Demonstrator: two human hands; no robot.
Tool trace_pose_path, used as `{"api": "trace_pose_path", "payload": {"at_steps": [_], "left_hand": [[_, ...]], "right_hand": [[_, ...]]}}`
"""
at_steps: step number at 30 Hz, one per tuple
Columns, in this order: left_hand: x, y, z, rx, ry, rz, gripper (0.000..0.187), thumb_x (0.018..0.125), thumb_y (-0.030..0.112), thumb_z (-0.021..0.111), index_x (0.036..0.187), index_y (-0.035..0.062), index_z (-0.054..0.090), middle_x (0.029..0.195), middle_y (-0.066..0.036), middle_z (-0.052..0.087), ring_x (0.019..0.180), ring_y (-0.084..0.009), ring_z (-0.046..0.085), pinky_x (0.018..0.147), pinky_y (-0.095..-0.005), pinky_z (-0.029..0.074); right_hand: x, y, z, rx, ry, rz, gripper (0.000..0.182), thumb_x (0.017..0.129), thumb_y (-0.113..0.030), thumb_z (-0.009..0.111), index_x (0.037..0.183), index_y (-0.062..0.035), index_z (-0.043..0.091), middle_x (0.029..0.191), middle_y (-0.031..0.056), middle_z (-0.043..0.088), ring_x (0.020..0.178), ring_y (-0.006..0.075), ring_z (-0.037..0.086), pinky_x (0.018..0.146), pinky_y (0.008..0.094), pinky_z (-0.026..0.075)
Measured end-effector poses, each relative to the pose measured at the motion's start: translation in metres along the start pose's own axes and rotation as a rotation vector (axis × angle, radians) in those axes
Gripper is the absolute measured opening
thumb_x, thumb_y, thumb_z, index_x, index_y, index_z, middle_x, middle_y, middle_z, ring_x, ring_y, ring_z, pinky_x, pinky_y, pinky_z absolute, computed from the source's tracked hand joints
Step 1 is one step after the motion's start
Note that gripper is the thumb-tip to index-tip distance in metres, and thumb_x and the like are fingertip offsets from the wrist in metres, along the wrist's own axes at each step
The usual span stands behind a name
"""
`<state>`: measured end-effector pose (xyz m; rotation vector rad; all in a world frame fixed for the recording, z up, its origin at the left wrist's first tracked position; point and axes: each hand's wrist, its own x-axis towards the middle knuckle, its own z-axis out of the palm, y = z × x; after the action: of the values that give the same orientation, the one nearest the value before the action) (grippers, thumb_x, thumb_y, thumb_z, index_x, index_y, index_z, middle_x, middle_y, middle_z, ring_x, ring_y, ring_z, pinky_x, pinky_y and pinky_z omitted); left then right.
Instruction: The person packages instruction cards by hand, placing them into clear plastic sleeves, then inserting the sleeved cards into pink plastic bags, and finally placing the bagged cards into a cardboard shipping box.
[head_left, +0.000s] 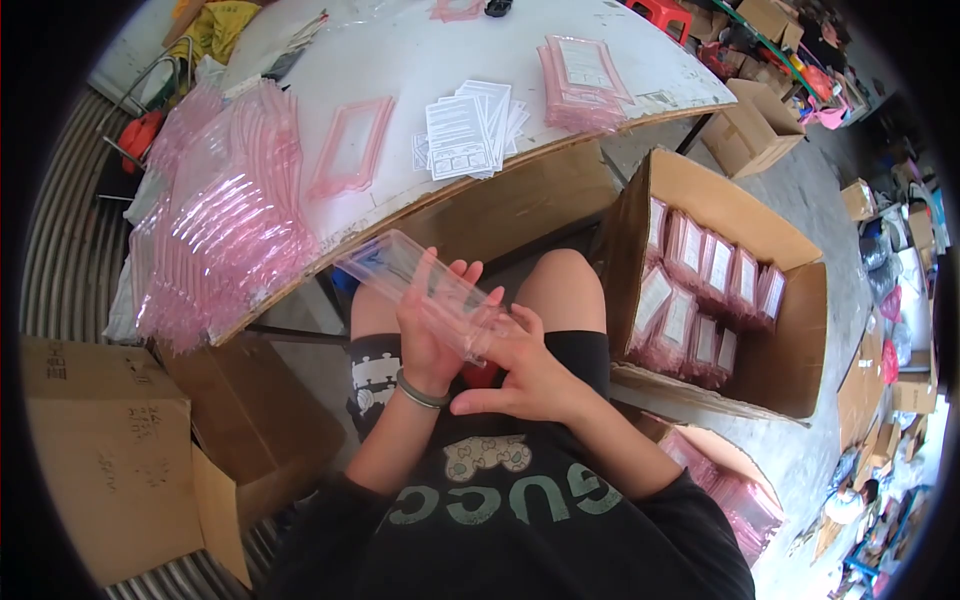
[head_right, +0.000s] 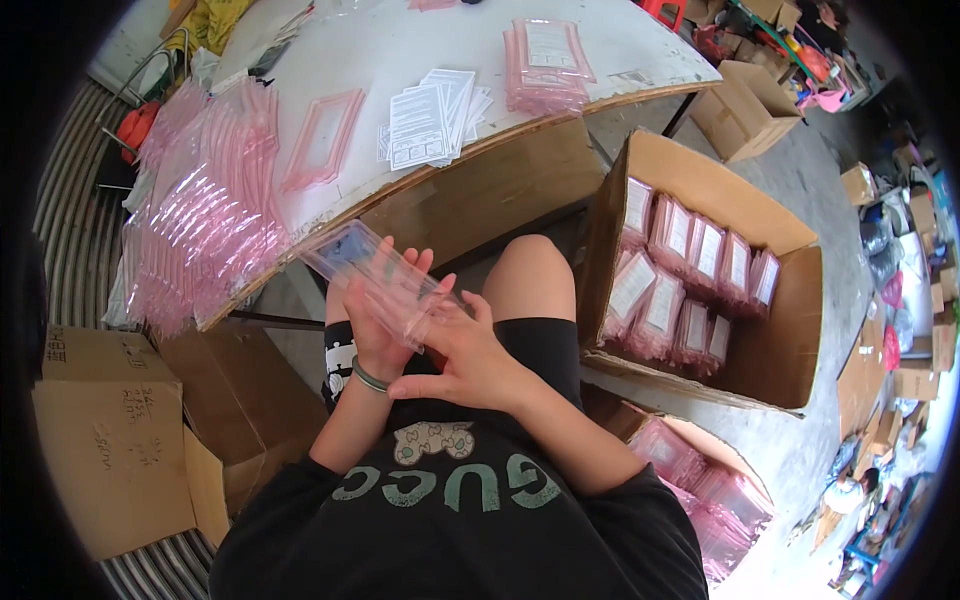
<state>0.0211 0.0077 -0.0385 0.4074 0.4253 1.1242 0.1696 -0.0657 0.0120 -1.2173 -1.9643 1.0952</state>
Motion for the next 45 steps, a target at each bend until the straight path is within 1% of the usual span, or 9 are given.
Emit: {"api": "trace_pose_path", "payload": {"at_steps": [6,10,16,21,26,31,33,36,45], "left_hand": [[-0.003,0.001,0.005,0.009,-0.171,0.002,0.086,0.089,0.053,0.066,0.154,0.0225,0.018,0.139,-0.018,0.045,0.134,-0.0364,0.043,0.11,-0.0581,0.039],[-0.007,0.001,-0.009,0.033,-0.278,-0.048,0.09,0.089,0.044,0.071,0.154,0.0226,0.014,0.141,-0.023,0.042,0.135,-0.0388,0.042,0.11,-0.056,0.04],[-0.015,0.002,-0.01,0.009,-0.106,-0.126,0.085,0.092,0.021,0.068,0.153,0.0217,0.01,0.14,-0.023,0.044,0.132,-0.0374,0.047,0.109,-0.054,0.042],[-0.021,-0.007,-0.025,-0.008,0.093,-0.277,0.052,0.095,0.029,0.059,0.138,0.007,0.042,0.131,-0.021,0.055,0.125,-0.0344,0.053,0.109,-0.0502,0.042],[-0.011,-0.008,-0.045,-0.176,0.219,-0.326,0.051,0.095,0.037,0.057,0.123,-0.0055,0.055,0.122,-0.021,0.061,0.118,-0.0337,0.058,0.109,-0.0479,0.043],[-0.005,0.007,-0.032,-0.435,0.191,-0.295,0.06,0.092,0.04,0.059,0.125,-0.0099,0.052,0.123,-0.024,0.059,0.119,-0.0349,0.058,0.109,-0.0481,0.045],[-0.006,0.011,-0.031,-0.478,0.117,-0.295,0.063,0.092,0.042,0.06,0.125,-0.0105,0.051,0.124,-0.026,0.057,0.12,-0.036,0.056,0.11,-0.0488,0.043],[-0.001,0.021,-0.033,-0.55,0.025,-0.294,0.066,0.091,0.044,0.06,0.126,-0.0113,0.05,0.126,-0.027,0.056,0.123,-0.0368,0.054,0.112,-0.0493,0.041],[-0.002,0.018,-0.037,-0.628,0.045,-0.31,0.072,0.089,0.046,0.063,0.127,-0.0129,0.047,0.128,-0.027,0.054,0.126,-0.0375,0.051,0.113,-0.0503,0.041]], "right_hand": [[0.003,0.012,0.008,-0.218,0.186,-0.091,0.09,0.076,-0.061,0.074,0.149,-0.0193,0.043,0.153,0.0136,0.041,0.145,0.0365,0.031,0.113,0.0645,0.0],[0.005,0.006,-0.011,-0.207,0.02,0.013,0.091,0.075,-0.063,0.073,0.149,-0.0197,0.043,0.154,0.0133,0.04,0.146,0.033,0.03,0.112,0.0672,0.0],[0.007,0.008,-0.004,-0.234,0.036,0.027,0.091,0.075,-0.064,0.073,0.148,-0.0179,0.044,0.15,0.0146,0.045,0.14,0.0319,0.039,0.113,0.0676,0.001],[0.007,0.027,0.017,-0.13,0.208,-0.087,0.085,0.076,-0.066,0.07,0.139,-0.0125,0.052,0.134,0.0144,0.059,0.126,0.0312,0.053,0.116,0.0632,0.006],[0.021,-0.016,-0.052,-0.077,-0.095,0.173,0.07,0.075,-0.044,0.078,0.129,-0.004,0.055,0.108,0.0117,0.069,0.112,0.0335,0.061,0.109,0.055,0.03],[0.127,0.028,-0.098,-0.854,0.697,-0.456,0.036,0.078,-0.023,0.077,0.108,-0.005,0.067,0.108,0.0177,0.068,0.101,0.0339,0.064,0.092,0.045,0.047],[0.164,0.058,-0.099,-1.046,0.626,-0.464,0.018,0.078,-0.018,0.072,0.089,-0.0042,0.068,0.095,0.0153,0.07,0.088,0.0339,0.066,0.088,0.0469,0.048],[0.169,0.055,-0.112,-1.079,0.138,-0.106,0.01,0.078,-0.01,0.064,0.085,-0.0036,0.065,0.085,0.0151,0.07,0.083,0.0305,0.067,0.077,0.0491,0.049],[0.163,0.071,-0.113,-1.02,0.708,-0.541,0.005,0.071,-0.004,0.06,0.074,-0.0075,0.061,0.075,0.0097,0.063,0.074,0.028,0.063,0.068,0.0413,0.047]]}}
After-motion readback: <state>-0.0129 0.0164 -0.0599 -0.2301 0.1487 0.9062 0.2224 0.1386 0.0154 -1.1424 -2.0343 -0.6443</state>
